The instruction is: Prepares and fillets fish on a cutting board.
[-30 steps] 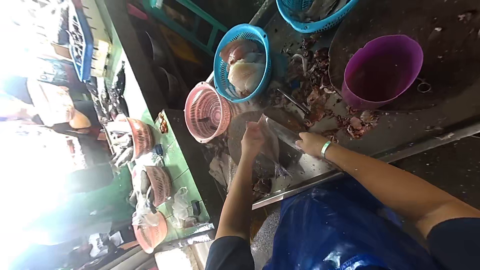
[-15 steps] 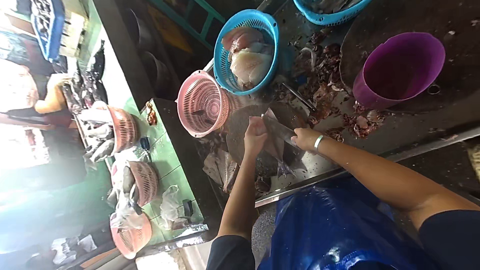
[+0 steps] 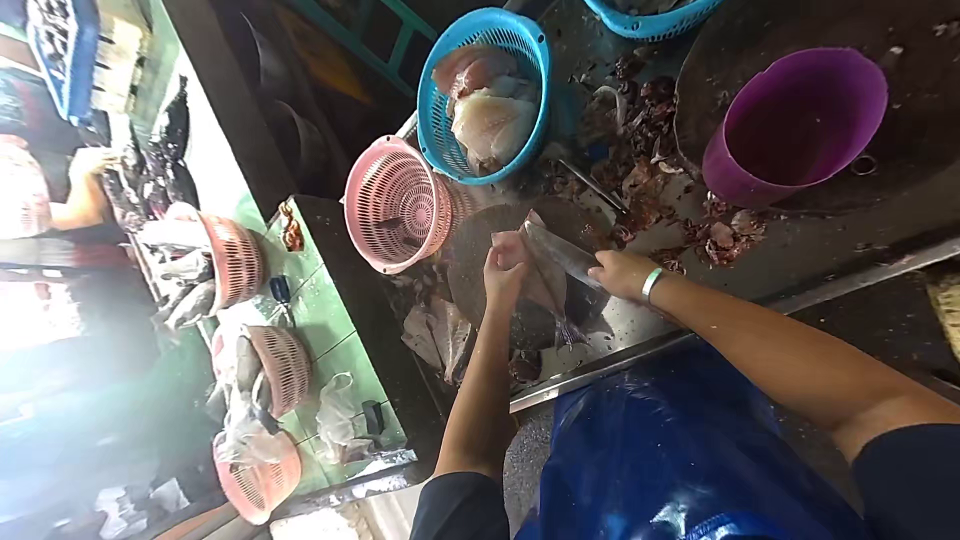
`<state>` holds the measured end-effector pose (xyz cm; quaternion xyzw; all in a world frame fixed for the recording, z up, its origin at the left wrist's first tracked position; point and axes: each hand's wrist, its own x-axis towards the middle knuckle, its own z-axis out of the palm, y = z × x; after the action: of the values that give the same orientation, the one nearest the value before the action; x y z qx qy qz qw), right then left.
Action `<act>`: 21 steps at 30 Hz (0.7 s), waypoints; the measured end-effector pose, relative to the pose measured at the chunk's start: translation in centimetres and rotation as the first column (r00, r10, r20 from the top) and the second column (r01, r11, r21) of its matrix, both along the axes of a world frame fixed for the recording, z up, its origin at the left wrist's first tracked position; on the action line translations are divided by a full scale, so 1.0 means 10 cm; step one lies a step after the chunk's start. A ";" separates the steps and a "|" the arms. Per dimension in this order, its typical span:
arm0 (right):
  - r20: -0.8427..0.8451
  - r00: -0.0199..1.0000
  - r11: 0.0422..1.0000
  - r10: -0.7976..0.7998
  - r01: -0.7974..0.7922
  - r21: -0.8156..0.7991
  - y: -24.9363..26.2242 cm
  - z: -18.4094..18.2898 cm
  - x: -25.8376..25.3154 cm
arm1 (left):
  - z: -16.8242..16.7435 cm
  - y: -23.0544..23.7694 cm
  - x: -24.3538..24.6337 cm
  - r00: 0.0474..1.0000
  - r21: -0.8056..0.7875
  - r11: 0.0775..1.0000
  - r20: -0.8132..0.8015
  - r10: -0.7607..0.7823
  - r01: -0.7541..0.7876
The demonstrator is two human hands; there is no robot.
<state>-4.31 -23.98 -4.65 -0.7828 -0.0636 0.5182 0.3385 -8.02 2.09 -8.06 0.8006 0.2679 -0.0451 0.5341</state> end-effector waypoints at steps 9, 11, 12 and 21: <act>0.039 0.998 0.999 -0.040 0.040 0.008 0.14 -0.27 -0.38 | -0.03 -0.01 -0.01 0.999 -0.055 0.998 0.030 0.025 -0.023; 0.012 1.000 1.000 0.028 -0.028 -0.014 -0.05 -0.25 -0.56 | -0.04 -0.01 -0.04 0.997 -0.091 0.995 0.045 0.055 -0.051; -0.027 0.994 0.994 0.106 -0.106 -0.031 -0.16 -0.17 -0.59 | -0.04 -0.01 -0.05 0.996 -0.108 0.992 0.054 0.066 -0.060; -0.013 1.000 0.993 0.022 -0.023 -0.112 -0.38 0.18 -0.38 | 0.05 -0.20 0.10 0.986 0.121 0.979 0.024 0.163 -0.165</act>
<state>-8.07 -27.74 -2.82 -0.7967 -0.0410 0.5295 0.2884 -7.06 0.12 -7.52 0.8074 0.3316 0.0213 0.4876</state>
